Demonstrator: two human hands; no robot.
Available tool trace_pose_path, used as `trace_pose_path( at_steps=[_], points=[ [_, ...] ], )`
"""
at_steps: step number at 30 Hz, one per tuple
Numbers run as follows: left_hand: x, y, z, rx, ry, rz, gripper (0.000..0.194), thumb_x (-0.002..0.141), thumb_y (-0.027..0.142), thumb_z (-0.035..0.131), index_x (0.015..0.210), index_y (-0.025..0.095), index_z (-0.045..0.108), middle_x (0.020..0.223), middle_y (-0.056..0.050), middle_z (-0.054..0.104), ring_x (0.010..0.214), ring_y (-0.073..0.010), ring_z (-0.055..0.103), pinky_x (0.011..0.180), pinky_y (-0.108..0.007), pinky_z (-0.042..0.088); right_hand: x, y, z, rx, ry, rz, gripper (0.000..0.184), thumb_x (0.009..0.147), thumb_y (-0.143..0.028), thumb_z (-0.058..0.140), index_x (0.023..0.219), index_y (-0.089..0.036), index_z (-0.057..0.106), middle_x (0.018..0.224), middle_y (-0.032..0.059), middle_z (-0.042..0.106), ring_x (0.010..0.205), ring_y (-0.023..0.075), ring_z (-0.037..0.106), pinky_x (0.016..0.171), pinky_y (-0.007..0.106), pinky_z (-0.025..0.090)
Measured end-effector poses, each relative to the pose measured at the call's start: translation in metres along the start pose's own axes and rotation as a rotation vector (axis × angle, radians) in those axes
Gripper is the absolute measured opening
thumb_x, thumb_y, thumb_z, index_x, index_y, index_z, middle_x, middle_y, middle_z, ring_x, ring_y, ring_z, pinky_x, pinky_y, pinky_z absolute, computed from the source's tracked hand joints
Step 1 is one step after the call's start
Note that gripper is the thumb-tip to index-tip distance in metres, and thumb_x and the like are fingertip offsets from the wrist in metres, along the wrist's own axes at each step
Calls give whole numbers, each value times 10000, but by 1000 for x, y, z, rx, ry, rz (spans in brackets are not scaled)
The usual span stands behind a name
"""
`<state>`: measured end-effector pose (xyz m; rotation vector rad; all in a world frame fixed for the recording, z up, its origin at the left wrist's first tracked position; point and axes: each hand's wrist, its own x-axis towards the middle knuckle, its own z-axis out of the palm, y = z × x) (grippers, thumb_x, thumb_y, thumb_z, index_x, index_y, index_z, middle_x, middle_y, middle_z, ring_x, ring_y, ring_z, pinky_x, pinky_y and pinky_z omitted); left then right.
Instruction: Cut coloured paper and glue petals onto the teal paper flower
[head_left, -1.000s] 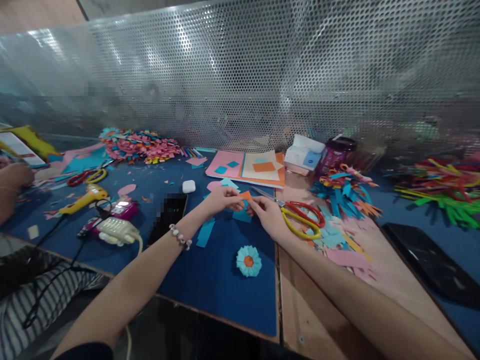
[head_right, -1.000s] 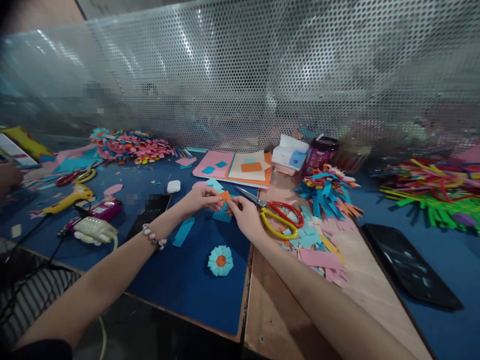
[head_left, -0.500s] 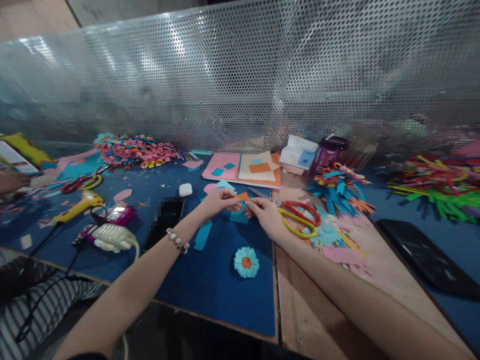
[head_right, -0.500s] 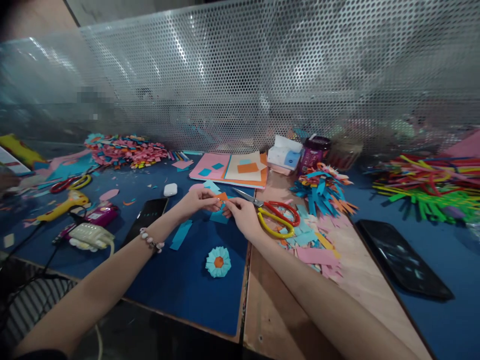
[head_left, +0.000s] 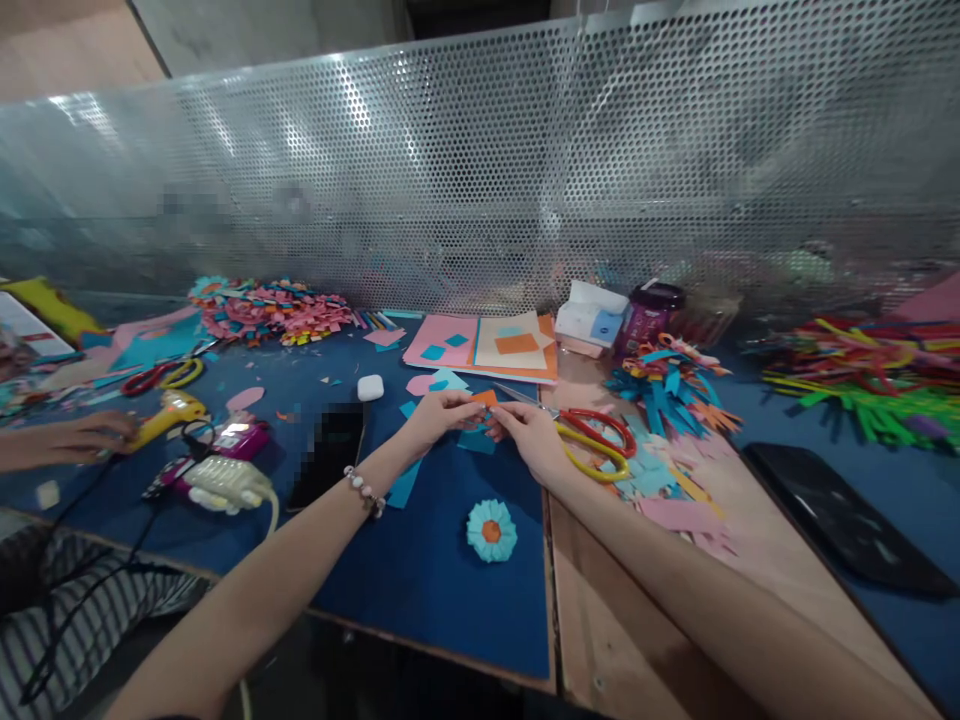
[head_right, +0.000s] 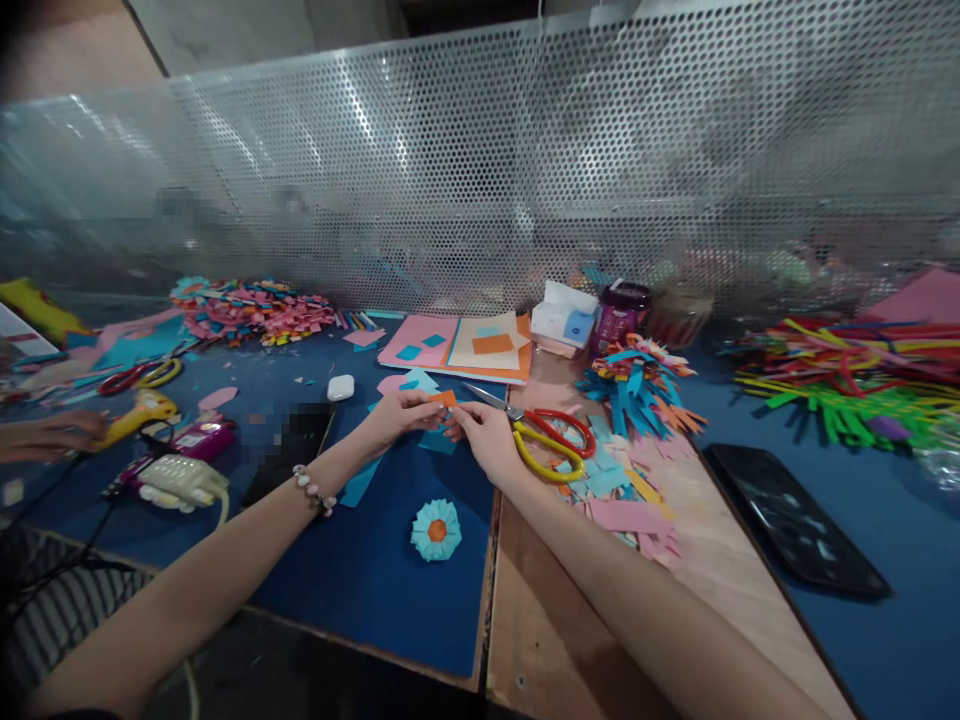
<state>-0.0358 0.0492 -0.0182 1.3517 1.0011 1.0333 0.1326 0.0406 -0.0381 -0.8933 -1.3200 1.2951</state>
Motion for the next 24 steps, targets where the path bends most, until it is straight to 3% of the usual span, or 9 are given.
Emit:
trace_pose_path(
  at_steps=[10,24],
  points=[
    [-5,1,10,-30,68,63,303,674,393,703,813,124,684,820,-79,665,807,-186,611,776,-345,494,0,-1,-1,14,2,8,307,690,-437,662,794,-149,676,657,25,661,558,137,589,572,279,508],
    [-6,4,12,-39,87,46,316,648,398,720,803,126,681,800,-64,673,795,-179,624,792,-344,497,1,0,-2,53,5,22,294,675,-412,685,815,-154,686,682,31,675,577,137,596,599,282,502]
  ],
)
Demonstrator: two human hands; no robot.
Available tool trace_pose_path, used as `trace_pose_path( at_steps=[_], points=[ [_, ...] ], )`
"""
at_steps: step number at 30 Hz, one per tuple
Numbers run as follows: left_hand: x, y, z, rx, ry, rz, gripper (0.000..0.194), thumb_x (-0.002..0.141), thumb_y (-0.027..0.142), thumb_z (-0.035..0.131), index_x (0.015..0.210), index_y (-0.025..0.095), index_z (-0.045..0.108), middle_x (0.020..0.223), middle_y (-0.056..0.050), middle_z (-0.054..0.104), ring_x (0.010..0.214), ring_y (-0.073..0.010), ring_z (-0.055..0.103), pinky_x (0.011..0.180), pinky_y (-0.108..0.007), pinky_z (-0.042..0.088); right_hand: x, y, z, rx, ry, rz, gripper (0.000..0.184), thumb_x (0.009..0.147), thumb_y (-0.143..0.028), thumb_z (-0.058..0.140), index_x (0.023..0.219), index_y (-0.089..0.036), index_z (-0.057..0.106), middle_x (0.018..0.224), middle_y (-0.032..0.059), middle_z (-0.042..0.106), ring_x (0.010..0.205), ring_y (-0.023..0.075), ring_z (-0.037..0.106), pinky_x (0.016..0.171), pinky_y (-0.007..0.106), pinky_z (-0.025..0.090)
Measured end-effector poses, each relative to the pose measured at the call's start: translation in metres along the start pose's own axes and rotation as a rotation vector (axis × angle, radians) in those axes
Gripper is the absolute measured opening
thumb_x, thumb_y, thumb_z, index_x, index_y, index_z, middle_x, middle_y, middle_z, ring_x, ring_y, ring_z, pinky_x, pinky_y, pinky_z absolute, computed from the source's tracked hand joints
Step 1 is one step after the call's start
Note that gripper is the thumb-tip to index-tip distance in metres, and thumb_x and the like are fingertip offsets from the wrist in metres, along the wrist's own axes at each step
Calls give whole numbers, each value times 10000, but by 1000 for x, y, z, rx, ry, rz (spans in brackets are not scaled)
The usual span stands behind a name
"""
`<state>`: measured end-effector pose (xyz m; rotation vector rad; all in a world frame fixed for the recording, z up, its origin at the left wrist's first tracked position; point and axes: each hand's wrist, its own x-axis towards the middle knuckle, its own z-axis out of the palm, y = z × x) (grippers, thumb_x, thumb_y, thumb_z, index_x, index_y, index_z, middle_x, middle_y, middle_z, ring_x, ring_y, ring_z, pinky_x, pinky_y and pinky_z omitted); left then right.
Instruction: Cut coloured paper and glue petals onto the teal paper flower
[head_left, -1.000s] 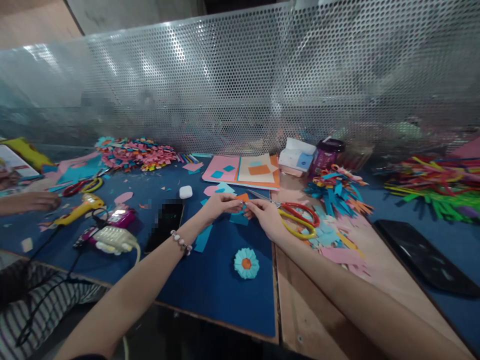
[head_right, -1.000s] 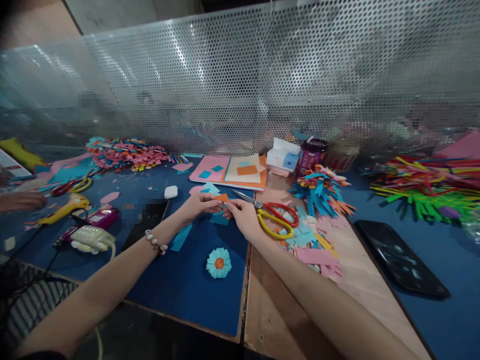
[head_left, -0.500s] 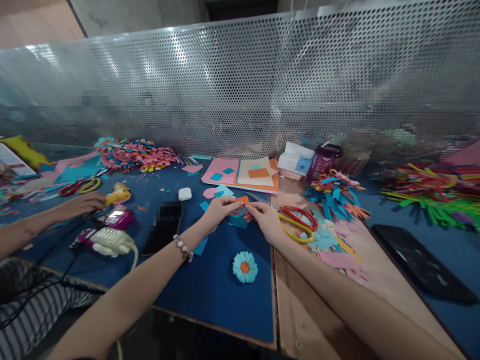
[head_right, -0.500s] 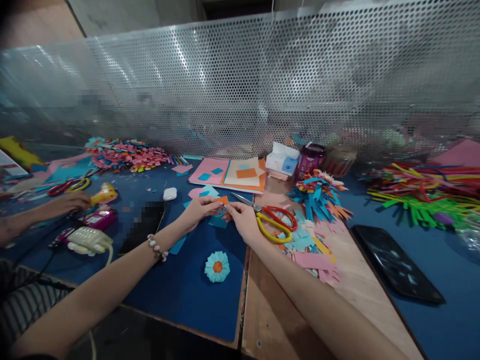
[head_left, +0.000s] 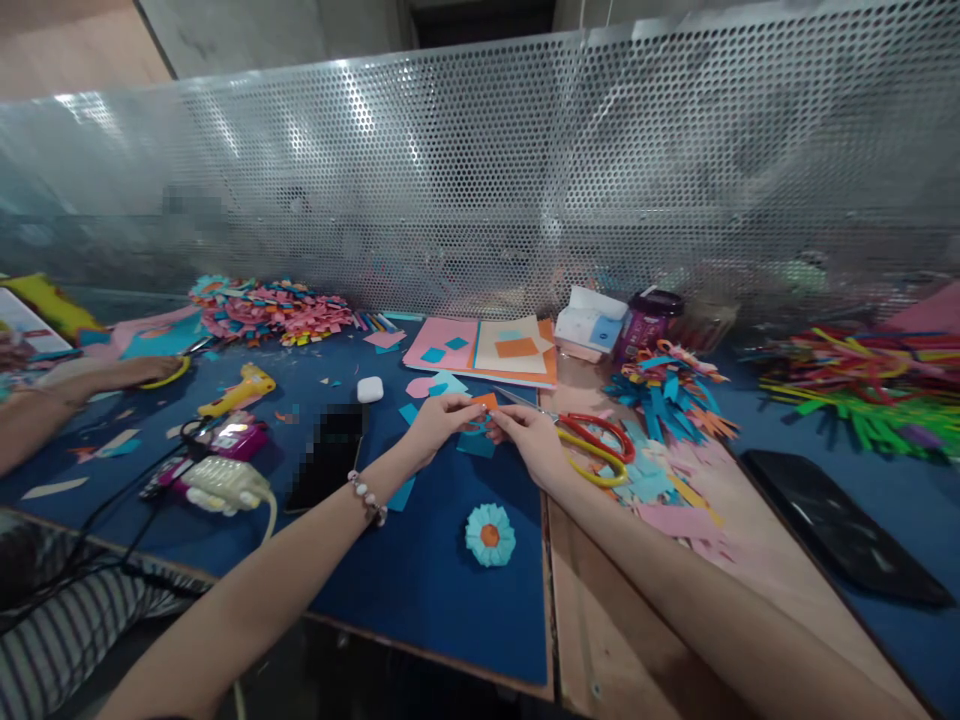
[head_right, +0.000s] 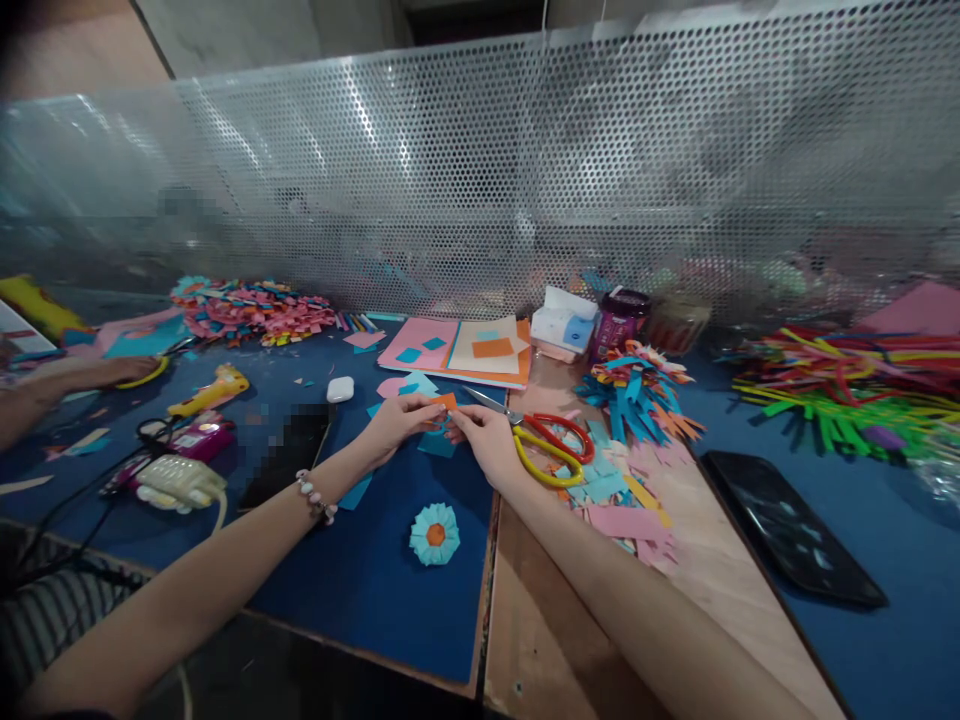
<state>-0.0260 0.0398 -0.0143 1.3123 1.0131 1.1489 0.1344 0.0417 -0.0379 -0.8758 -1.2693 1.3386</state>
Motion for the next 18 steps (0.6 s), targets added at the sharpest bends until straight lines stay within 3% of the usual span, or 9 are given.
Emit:
trace_pose_path(
  at_steps=[18],
  points=[
    [2,-5,-1,40,16,32,299,660,383,706,805,124,669,811,-66,670,756,-166,612,741,-323,501,1,1,-1,-2,-12,0,307,668,-417,688,826,-154,690,689,37,679,598,149,611,601,288,514]
  ],
)
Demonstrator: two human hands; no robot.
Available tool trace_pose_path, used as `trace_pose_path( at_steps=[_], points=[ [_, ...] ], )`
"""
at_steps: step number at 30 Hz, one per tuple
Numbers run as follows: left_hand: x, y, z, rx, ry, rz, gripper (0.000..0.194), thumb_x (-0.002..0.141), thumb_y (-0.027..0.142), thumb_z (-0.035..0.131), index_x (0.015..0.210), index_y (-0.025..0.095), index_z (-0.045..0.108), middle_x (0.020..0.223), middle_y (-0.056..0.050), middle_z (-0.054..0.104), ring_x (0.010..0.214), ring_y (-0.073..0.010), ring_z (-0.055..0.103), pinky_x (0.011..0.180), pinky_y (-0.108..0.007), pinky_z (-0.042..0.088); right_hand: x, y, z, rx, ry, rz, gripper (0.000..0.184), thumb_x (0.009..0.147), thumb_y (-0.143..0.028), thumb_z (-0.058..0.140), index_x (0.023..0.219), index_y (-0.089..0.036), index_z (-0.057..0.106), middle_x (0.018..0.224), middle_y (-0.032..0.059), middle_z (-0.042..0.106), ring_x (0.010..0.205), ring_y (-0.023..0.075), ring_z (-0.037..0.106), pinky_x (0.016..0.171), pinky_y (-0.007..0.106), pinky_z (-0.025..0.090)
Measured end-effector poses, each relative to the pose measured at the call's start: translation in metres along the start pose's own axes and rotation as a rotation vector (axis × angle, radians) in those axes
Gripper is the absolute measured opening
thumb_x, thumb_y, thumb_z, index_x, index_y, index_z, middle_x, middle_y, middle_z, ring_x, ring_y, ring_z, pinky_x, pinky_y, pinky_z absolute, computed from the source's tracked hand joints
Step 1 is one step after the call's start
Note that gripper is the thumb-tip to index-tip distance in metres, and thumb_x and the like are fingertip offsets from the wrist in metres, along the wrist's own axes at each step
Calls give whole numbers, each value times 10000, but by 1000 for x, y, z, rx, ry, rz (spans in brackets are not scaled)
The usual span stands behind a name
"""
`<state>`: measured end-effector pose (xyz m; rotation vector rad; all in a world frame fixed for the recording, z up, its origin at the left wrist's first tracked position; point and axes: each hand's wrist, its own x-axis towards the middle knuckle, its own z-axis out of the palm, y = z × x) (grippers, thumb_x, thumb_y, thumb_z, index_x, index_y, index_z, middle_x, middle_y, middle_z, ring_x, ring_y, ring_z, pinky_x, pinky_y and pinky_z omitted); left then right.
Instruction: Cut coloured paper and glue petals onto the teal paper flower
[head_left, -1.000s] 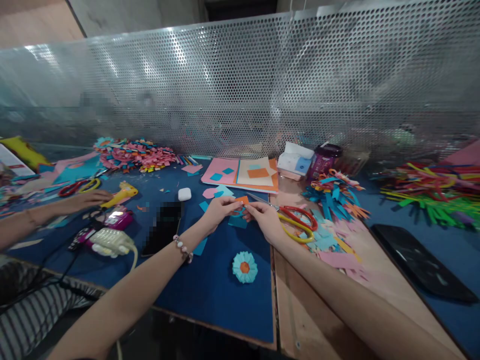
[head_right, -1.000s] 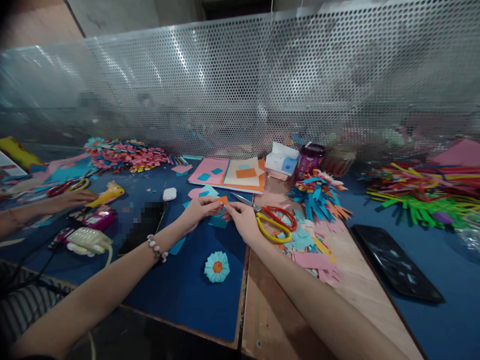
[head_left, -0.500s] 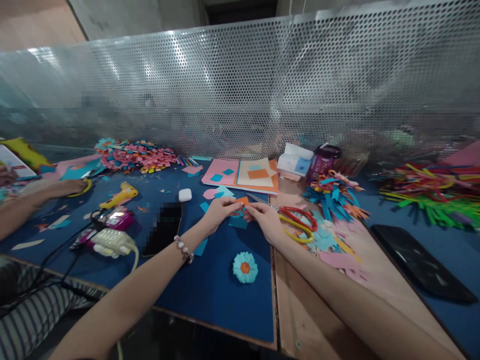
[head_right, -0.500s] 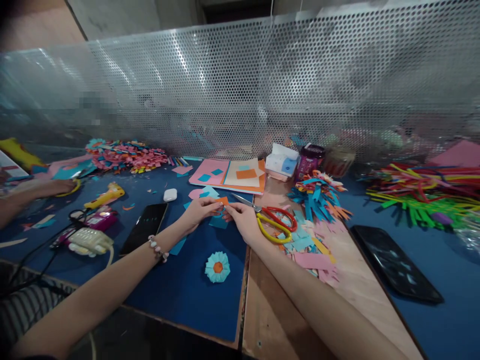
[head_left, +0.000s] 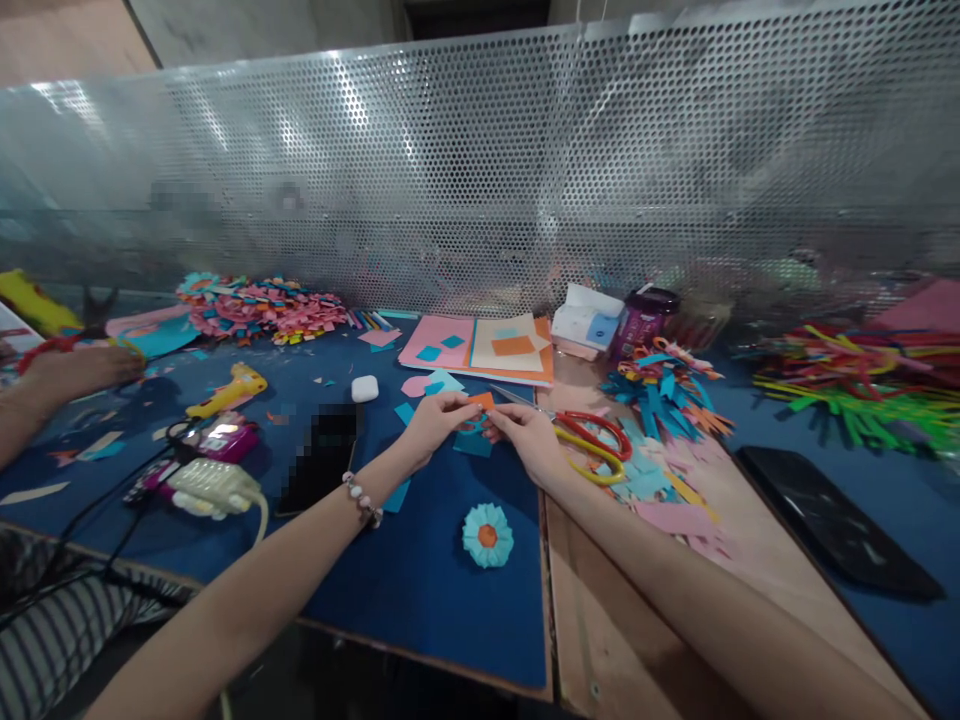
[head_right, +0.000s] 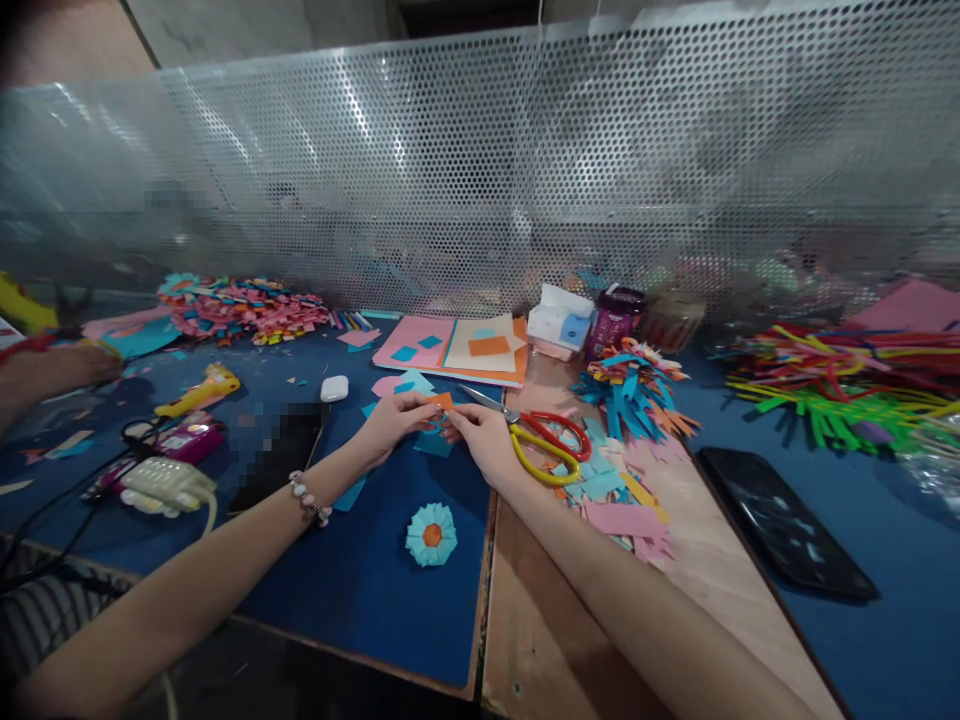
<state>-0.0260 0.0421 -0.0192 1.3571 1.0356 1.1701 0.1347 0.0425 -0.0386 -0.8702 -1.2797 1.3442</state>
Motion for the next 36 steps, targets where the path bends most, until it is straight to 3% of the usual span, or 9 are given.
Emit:
trace_pose_path(
  at_steps=[15,36],
  points=[
    [0,-1,0,39,39,-23,284,659,385,706,793,136,682,798,-60,672,740,-159,605,724,-288,479,-1,-2,2,8,12,14,280,674,-409,685,781,-151,681,646,25,668,580,139,600,586,276,497],
    [0,-1,0,-42,3,-58,286,666,358,717,830,125,689,829,-70,668,771,-156,611,745,-289,482,0,-2,2,9,23,11,273,675,-403,685,774,-149,688,627,23,658,569,136,584,561,263,480]
  ],
)
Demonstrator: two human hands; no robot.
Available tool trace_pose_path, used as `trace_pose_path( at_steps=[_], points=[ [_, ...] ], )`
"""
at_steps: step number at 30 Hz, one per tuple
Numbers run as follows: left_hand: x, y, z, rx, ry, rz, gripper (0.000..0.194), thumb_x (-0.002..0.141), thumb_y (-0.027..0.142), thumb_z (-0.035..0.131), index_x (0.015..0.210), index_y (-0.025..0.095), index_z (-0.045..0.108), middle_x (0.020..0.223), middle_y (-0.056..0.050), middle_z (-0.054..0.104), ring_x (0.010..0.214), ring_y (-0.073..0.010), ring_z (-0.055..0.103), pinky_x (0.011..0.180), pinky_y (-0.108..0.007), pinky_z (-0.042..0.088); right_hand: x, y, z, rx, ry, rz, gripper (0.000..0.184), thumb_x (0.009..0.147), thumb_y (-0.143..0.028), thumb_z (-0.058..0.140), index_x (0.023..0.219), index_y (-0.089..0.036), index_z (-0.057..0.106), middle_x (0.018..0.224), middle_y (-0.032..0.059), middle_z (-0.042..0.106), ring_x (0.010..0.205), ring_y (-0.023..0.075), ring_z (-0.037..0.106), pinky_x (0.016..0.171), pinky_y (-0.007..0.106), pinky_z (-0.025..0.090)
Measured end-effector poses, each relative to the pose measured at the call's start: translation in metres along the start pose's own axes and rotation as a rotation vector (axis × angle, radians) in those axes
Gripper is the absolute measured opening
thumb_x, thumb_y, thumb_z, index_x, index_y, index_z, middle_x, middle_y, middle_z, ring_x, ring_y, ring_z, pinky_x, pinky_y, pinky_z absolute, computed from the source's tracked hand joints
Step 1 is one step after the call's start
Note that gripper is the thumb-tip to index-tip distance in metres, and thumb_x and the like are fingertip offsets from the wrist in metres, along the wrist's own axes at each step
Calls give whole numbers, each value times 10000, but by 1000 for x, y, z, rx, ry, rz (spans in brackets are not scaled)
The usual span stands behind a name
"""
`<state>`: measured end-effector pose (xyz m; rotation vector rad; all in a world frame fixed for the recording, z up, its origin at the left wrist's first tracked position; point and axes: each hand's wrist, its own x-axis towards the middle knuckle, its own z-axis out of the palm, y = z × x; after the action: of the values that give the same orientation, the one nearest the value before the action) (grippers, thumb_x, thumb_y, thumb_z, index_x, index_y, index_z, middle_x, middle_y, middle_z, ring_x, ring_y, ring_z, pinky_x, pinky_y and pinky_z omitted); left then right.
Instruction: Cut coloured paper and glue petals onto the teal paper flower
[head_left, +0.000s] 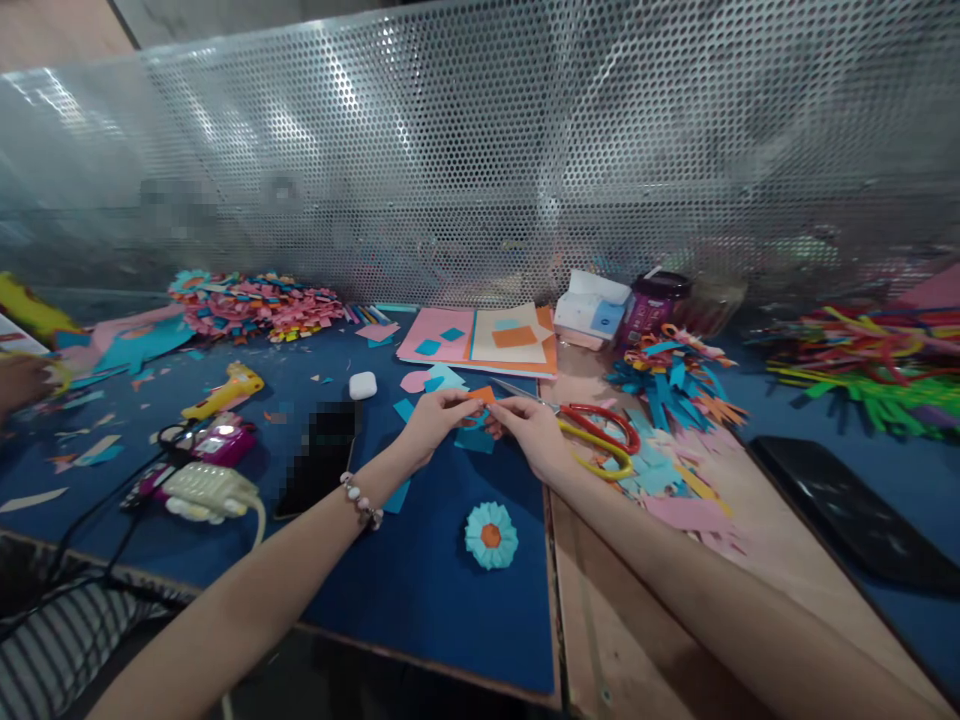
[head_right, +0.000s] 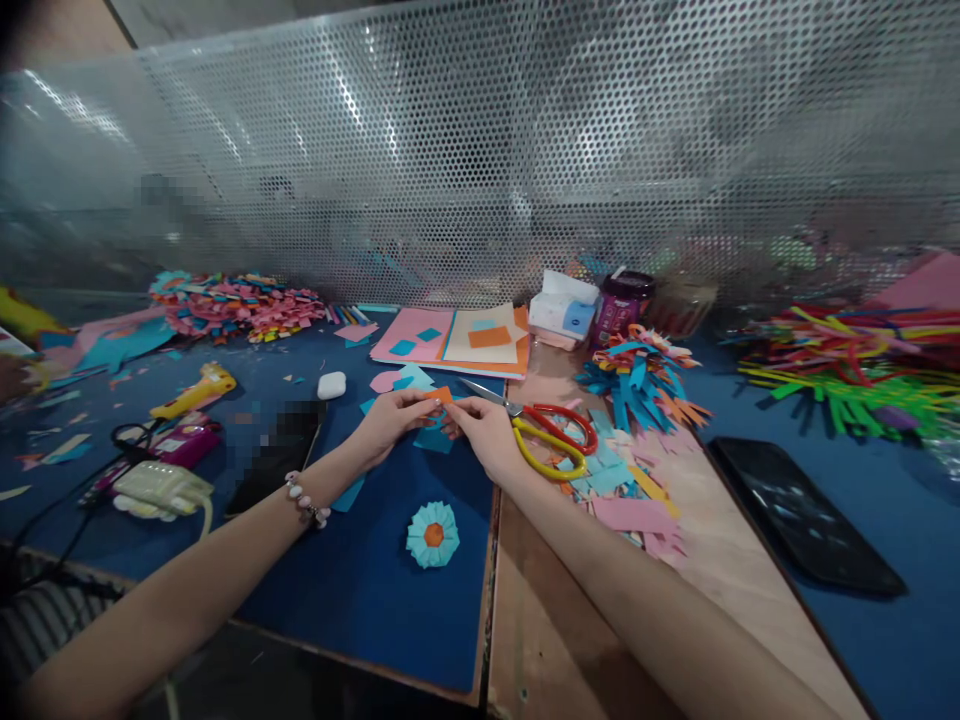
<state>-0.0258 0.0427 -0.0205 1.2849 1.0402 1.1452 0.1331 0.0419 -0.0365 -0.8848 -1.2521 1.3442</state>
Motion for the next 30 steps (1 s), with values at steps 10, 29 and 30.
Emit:
trace_pose_path(
  at_steps=[10,29,30],
  points=[
    [-1,0,1,-24,0,7,278,660,347,719,814,119,681,809,-62,664,738,-145,603,736,-291,477,-1,0,-1,3,-3,4,264,689,-379,680,778,-131,674,620,15,652,558,123,579,555,248,478],
    [-1,3,1,17,24,25,292,653,365,725,812,124,684,821,-66,667,765,-154,605,736,-284,480,2,-3,2,-104,-9,24,296,690,-411,654,800,-137,665,659,28,668,590,141,617,608,284,520],
    [0,2,1,19,34,34,293,656,369,723,812,124,685,812,-66,666,763,-154,604,737,-285,481,4,-7,1,-133,-22,35,294,683,-406,658,795,-134,666,654,33,669,583,146,620,607,294,522]
  ],
)
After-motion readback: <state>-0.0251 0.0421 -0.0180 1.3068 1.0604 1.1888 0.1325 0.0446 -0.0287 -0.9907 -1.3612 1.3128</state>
